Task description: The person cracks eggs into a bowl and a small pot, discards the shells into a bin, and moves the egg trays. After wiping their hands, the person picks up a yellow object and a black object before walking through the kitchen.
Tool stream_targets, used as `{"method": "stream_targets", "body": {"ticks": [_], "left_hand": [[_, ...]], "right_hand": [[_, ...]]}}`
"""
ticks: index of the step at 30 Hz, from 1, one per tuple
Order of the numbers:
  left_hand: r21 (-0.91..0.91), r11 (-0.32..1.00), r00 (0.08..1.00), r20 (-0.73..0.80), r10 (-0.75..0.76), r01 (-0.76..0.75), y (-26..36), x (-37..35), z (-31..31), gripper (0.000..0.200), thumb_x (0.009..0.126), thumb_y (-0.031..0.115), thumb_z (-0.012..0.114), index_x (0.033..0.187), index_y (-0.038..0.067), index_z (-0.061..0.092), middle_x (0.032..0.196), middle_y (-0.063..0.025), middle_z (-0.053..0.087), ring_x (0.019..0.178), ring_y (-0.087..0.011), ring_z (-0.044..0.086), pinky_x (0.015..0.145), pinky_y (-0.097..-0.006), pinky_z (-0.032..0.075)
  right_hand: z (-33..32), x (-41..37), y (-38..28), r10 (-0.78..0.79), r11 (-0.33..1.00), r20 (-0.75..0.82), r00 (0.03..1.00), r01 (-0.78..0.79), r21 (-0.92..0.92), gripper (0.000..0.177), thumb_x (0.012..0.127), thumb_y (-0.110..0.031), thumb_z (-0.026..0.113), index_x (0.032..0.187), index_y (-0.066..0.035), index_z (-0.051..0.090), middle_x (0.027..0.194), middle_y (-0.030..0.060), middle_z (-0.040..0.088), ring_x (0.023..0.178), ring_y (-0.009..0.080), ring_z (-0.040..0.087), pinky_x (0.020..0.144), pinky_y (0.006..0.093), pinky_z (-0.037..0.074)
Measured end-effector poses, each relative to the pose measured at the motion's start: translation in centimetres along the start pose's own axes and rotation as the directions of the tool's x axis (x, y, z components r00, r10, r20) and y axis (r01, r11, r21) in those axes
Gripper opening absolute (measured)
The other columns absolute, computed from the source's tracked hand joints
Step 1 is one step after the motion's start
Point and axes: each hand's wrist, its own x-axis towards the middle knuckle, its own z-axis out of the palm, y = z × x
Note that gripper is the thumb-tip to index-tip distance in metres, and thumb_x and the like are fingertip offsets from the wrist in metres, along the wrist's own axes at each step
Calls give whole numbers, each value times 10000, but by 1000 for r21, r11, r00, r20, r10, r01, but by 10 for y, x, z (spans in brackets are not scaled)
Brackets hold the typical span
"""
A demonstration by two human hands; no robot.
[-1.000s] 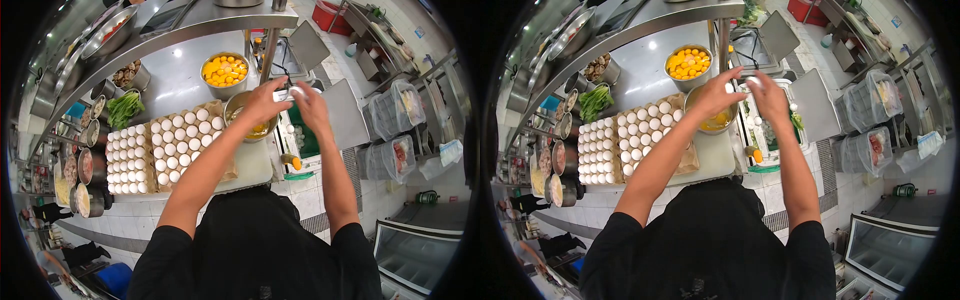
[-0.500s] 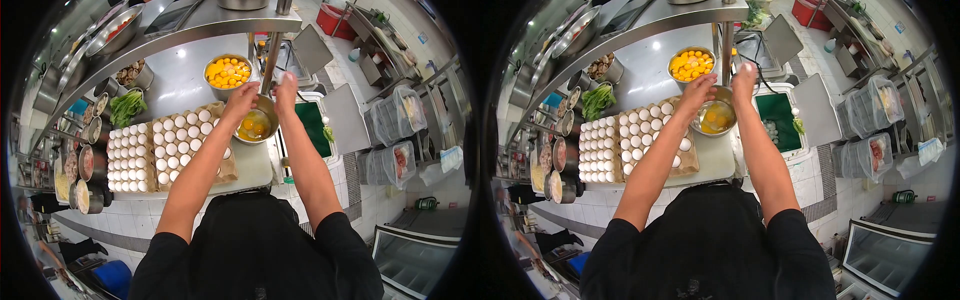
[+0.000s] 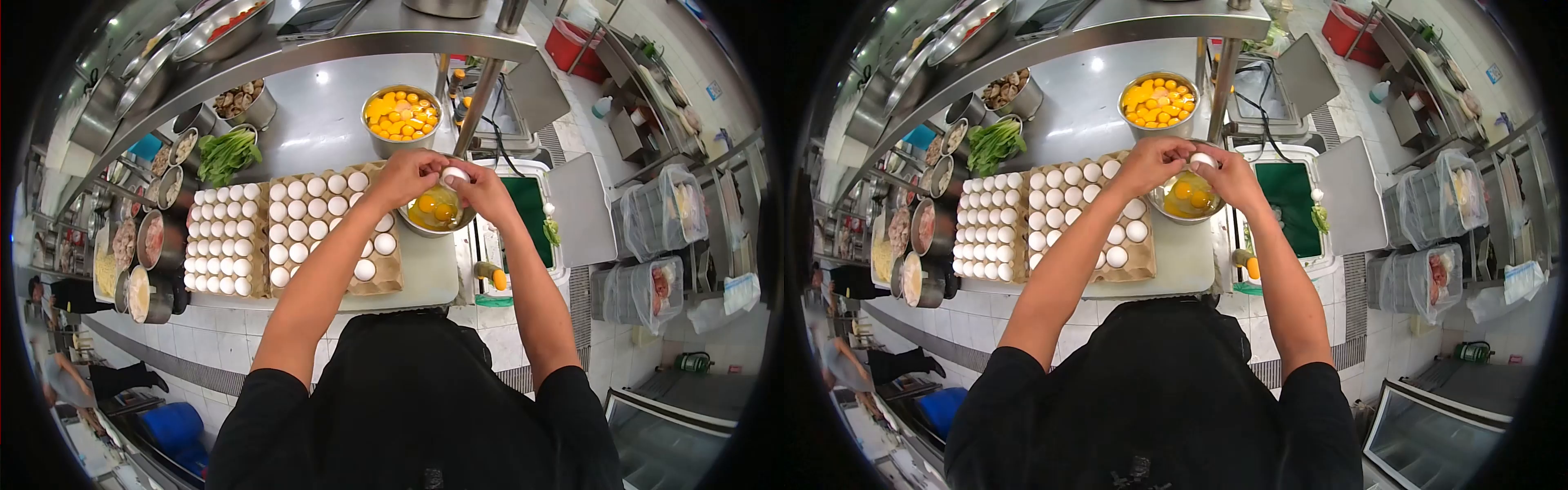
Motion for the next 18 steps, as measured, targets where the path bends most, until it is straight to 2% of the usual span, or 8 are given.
{"method": "stream_targets", "body": {"ticks": [1, 3, 6, 9, 11, 12, 14, 18], "left_hand": [[31, 999, 997, -72, 26, -24, 0, -4, -1, 313, 813, 27, 655, 1125, 16, 672, 945, -77, 690, 815, -118, 640, 757, -263, 526], [47, 998, 993, -110, 36, -31, 0, -10, 0, 317, 812, 28, 649, 1128, 24, 671, 946, -91, 686, 817, -143, 649, 763, -276, 532], [105, 993, 990, -128, 63, -50, 3, -13, -1, 343, 793, 15, 639, 1134, 43, 661, 1033, -98, 662, 829, -186, 650, 761, -299, 535], [-11, 996, 996, 3, 88, -87, 6, -18, 0, 447, 746, 30, 651, 1187, 107, 653, 1145, -107, 632, 991, -246, 614, 864, -349, 502], [27, 961, 954, -121, 276, -275, -21, -8, 18, 459, 666, 32, 671, 1117, 107, 703, 1089, -129, 682, 1013, -294, 625, 890, -374, 484], [-77, 976, 976, -96, 194, -202, -12, -12, 17, 477, 625, 19, 665, 1093, 102, 715, 1055, -136, 697, 1033, -304, 625, 877, -389, 492], [38, 969, 962, -109, 249, -246, -26, -4, 22, 470, 571, 49, 679, 1035, 97, 737, 1001, -145, 710, 959, -319, 651, 834, -416, 505], [153, 934, 924, -165, 345, -322, -31, -5, 26, 408, 551, 136, 703, 955, 109, 754, 891, -141, 709, 855, -338, 662, 757, -435, 520]], "right_hand": [[3, 0, -3, -70, 963, -1, 998, 68, -259, 361, 944, -258, 636, 1230, -38, 649, 783, 6, 630, 620, 68, 545, 571, 221, 462], [10, -4, -11, -13, 968, 45, 999, 24, -251, 361, 941, -251, 638, 1237, -44, 644, 785, 13, 635, 614, 72, 550, 574, 233, 472], [18, -1, -4, 29, 964, 23, 999, -34, 262, 336, 948, -242, 618, 1244, -86, 646, 775, 0, 610, 603, 76, 537, 569, 235, 467], [20, -8, -8, 83, 949, 26, 996, -87, 303, 332, 960, -178, 566, 1275, -89, 621, 950, -16, 635, 683, 43, 513, 587, 216, 430], [23, -9, -2, 72, 937, 40, 997, -81, 340, 326, 972, -134, 502, 1278, -68, 594, 1116, 11, 639, 818, 52, 575, 618, 198, 447], [20, -7, 11, 32, 918, 82, 996, -61, 393, 343, 1004, -165, 485, 1334, -83, 527, 1213, 37, 604, 978, 107, 621, 697, 234, 514], [20, -8, 15, 91, 914, 17, 996, -90, 395, 322, 976, -206, 541, 1268, -72, 549, 1098, 0, 594, 744, 69, 541, 577, 219, 436], [11, 1, 28, 61, 927, 103, 993, -94, 363, 304, 994, -271, 549, 1218, -65, 559, 953, -9, 586, 633, 40, 475, 522, 193, 389]]}}
